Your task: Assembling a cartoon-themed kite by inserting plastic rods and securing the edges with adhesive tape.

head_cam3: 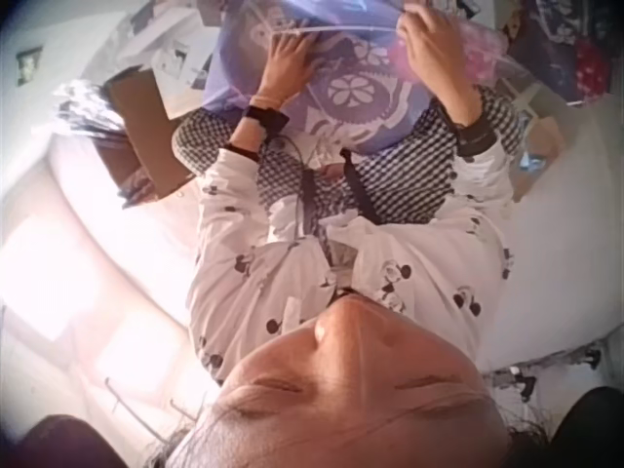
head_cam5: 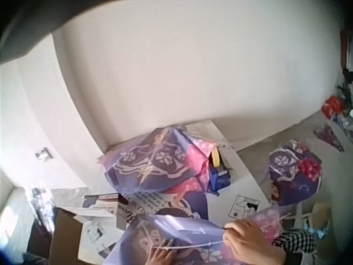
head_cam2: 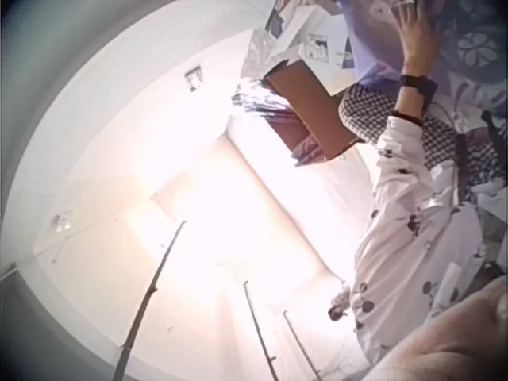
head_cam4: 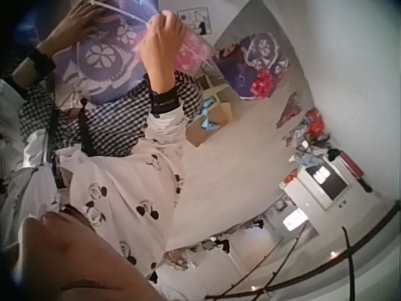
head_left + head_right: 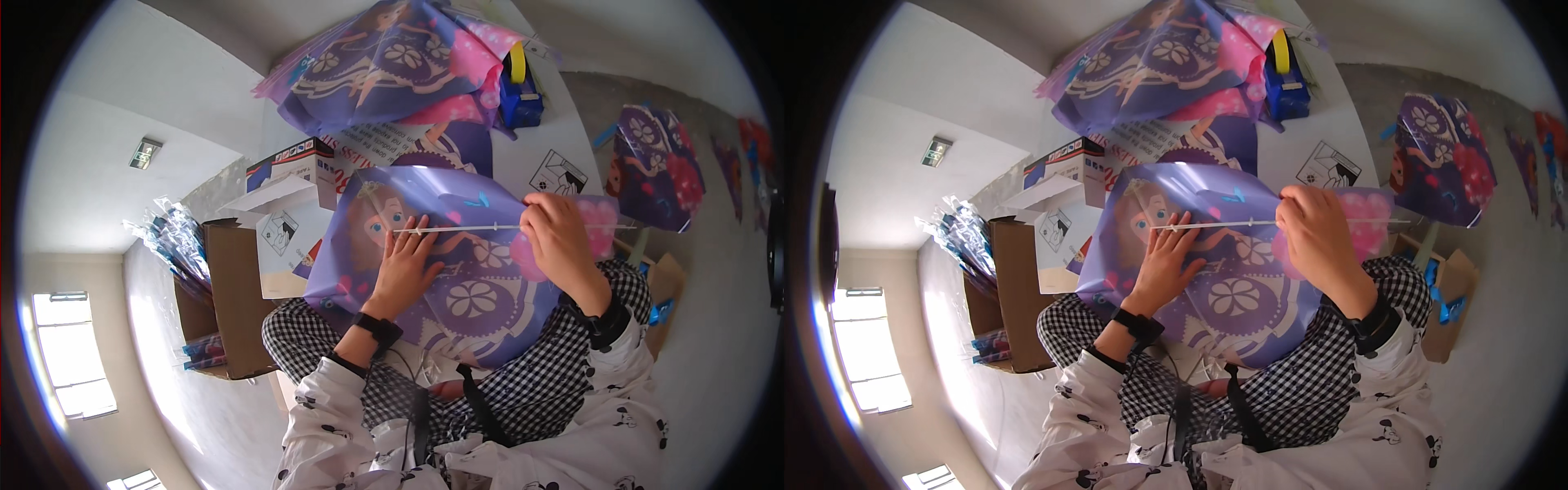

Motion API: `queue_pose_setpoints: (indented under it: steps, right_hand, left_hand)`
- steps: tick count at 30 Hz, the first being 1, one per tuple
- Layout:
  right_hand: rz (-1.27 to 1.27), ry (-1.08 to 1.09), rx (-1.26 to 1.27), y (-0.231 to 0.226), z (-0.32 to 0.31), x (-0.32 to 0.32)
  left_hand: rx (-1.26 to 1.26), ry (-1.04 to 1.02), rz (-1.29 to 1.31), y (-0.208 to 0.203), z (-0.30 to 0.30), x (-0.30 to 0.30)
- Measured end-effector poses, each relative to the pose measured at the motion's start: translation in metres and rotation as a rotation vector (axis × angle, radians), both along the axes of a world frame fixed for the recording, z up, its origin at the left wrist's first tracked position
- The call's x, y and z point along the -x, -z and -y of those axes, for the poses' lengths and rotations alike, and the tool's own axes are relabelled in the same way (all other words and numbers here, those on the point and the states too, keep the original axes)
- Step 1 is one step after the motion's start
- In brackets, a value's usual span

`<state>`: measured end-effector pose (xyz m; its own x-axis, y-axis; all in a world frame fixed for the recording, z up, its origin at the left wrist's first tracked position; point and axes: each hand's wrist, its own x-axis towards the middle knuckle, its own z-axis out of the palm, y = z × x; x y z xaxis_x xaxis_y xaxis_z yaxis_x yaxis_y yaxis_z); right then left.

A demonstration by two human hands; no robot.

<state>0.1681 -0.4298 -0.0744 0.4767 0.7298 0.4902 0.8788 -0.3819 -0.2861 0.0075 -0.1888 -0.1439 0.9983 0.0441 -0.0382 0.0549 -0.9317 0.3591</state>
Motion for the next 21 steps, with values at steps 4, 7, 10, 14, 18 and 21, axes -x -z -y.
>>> queue_pose_setpoints:
  steps: [4,7,10,14,18,21]
  right_hand:
    - [-0.249,0.028,-0.046,0.003,0.012,-0.001]
    - [-0.400,0.028,-0.090,-0.001,0.016,0.002]
    - [-0.413,0.008,-0.147,-0.008,0.016,0.006]
    - [-0.167,-0.005,-0.183,-0.017,0.013,0.018]
    - [-0.543,-0.026,-0.100,0.027,0.011,0.022]
    - [-0.496,-0.013,-0.139,0.061,0.009,0.010]
  left_hand:
    - [0.011,-0.007,-0.022,-0.002,0.002,-0.004]
    - [-0.025,-0.004,-0.014,-0.002,0.001,-0.004]
    - [-0.015,-0.022,-0.056,-0.004,0.001,-0.005]
    - [-0.047,0.003,-0.045,-0.004,0.001,-0.008]
    - [-0.065,0.017,-0.070,-0.006,0.005,-0.011]
    - [-0.066,0.028,-0.121,-0.019,-0.004,-0.005]
